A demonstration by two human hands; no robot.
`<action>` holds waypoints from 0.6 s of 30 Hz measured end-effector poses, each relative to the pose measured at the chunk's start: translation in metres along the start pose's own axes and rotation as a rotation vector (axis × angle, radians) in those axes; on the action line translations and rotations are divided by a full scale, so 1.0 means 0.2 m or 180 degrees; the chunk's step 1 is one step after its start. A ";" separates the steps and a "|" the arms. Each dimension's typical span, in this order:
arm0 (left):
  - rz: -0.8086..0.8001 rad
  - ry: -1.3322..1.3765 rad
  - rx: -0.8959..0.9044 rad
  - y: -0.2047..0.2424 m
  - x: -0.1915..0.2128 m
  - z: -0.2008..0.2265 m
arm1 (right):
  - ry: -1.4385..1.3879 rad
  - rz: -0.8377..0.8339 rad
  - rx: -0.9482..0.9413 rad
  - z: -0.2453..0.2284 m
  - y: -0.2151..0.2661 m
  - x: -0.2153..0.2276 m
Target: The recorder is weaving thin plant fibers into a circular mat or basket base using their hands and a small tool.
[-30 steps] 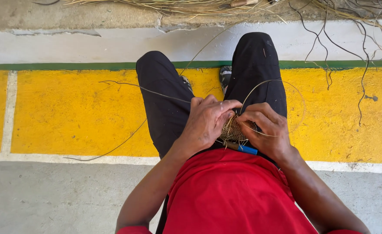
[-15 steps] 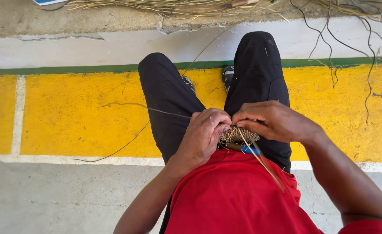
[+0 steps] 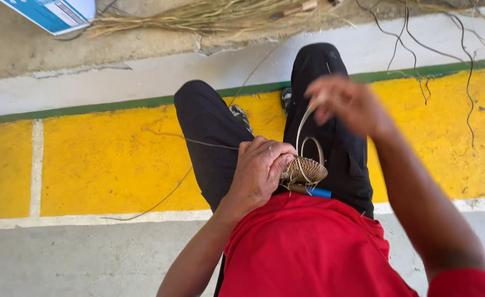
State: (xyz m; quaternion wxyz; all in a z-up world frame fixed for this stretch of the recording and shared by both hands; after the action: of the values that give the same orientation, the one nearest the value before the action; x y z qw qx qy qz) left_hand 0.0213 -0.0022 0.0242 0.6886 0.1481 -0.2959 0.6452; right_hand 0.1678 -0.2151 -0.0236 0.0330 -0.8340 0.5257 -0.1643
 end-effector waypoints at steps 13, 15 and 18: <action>-0.0187 -0.0032 0.0058 -0.01 -0.05 -0.02 | 0.0550 0.1213 0.0784 -0.25 -0.04 -0.27; -0.0247 -0.0066 0.0080 -0.02 -0.06 -0.01 | 0.1499 0.1705 0.1430 -0.23 -0.30 -0.22; -0.0213 -0.0115 0.0014 -0.02 -0.07 -0.03 | -0.0473 0.1827 0.1184 0.06 -0.62 -0.21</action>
State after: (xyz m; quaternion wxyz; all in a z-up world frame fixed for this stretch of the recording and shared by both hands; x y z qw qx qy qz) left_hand 0.0272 -0.0103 0.0108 0.7040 0.1711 -0.3017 0.6197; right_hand 0.2615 -0.1245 -0.0165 0.2674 -0.6416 0.6959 -0.1802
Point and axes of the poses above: each hand's wrist, its own y-axis away from the middle knuckle, its own x-axis out of the back of the hand, z = x × y, the point moved 3 cm from there along -y, towards the middle knuckle, and after that the axes turned 8 degrees about x, right-handed, at the moved point
